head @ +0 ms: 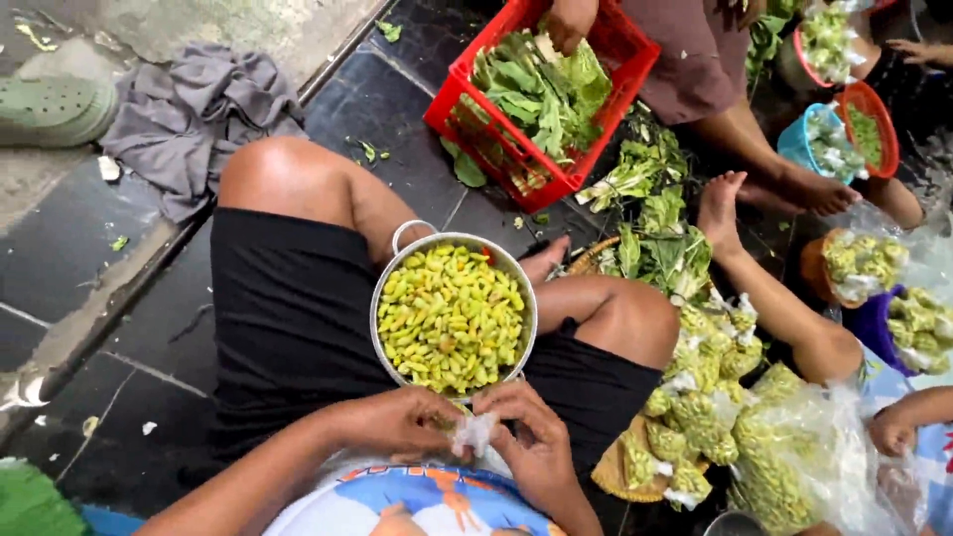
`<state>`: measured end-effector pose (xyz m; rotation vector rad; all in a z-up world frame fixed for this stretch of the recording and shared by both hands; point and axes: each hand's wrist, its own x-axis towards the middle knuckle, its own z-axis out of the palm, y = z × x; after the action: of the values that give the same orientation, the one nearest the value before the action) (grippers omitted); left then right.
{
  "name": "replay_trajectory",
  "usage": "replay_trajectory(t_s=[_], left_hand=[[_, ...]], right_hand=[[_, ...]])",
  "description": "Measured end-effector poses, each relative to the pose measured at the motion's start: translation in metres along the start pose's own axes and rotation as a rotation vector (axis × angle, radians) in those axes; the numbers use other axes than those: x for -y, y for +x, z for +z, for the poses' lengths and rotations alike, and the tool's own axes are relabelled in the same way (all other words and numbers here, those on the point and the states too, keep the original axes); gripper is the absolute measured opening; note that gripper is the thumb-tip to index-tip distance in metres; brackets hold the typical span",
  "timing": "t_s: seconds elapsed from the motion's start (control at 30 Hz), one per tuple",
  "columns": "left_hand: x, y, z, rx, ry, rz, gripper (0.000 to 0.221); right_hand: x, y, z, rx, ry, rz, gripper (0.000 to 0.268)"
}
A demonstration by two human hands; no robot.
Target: The person sits on the floor and packs green vegetables from a metal pot into plastic bags. They transfer the vegetables by hand, seal the bags, and place them aside. Other people nearby are also sorting and packing vegetables.
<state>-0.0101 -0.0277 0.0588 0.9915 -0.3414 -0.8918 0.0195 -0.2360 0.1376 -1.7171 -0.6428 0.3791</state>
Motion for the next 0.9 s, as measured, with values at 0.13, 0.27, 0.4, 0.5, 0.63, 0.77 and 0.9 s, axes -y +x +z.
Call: replay_trajectory(t_s=[0.13,0.27,0.4,0.5,0.63,0.77,0.9], left_hand=[[0.012,0.001,-0.004,-0.033,0.074,-0.087,0.017],[0.017,-0.007,-0.004,0.062,-0.028,-0.060,0.022],[0.018,-0.008,-0.005,0.121,-0.160,-0.024,0.023],[0.011,-0.008,-0.006,0.158,-0.207,0.040,0.029],[0.013,-0.001,-0.009,0.218,-0.199,0.143,0.033],[0.012,0.002,-0.009,0.210,-0.154,0.072,0.029],[0.000,-0.004,-0.007,0.266,-0.193,0.085,0.047]], right_hand=[[0.007,-0.001,-0.015,-0.222,0.282,-0.178,0.014],[-0.024,-0.012,-0.028,-0.217,0.252,0.090,0.020],[-0.030,0.013,-0.020,0.107,0.081,0.413,0.058],[-0.061,0.003,-0.014,0.250,0.222,0.641,0.064],[-0.050,-0.007,-0.015,0.308,0.292,0.630,0.081],[-0.055,-0.014,-0.024,0.322,0.465,0.759,0.096],[-0.037,-0.006,-0.019,0.098,0.706,0.790,0.085]])
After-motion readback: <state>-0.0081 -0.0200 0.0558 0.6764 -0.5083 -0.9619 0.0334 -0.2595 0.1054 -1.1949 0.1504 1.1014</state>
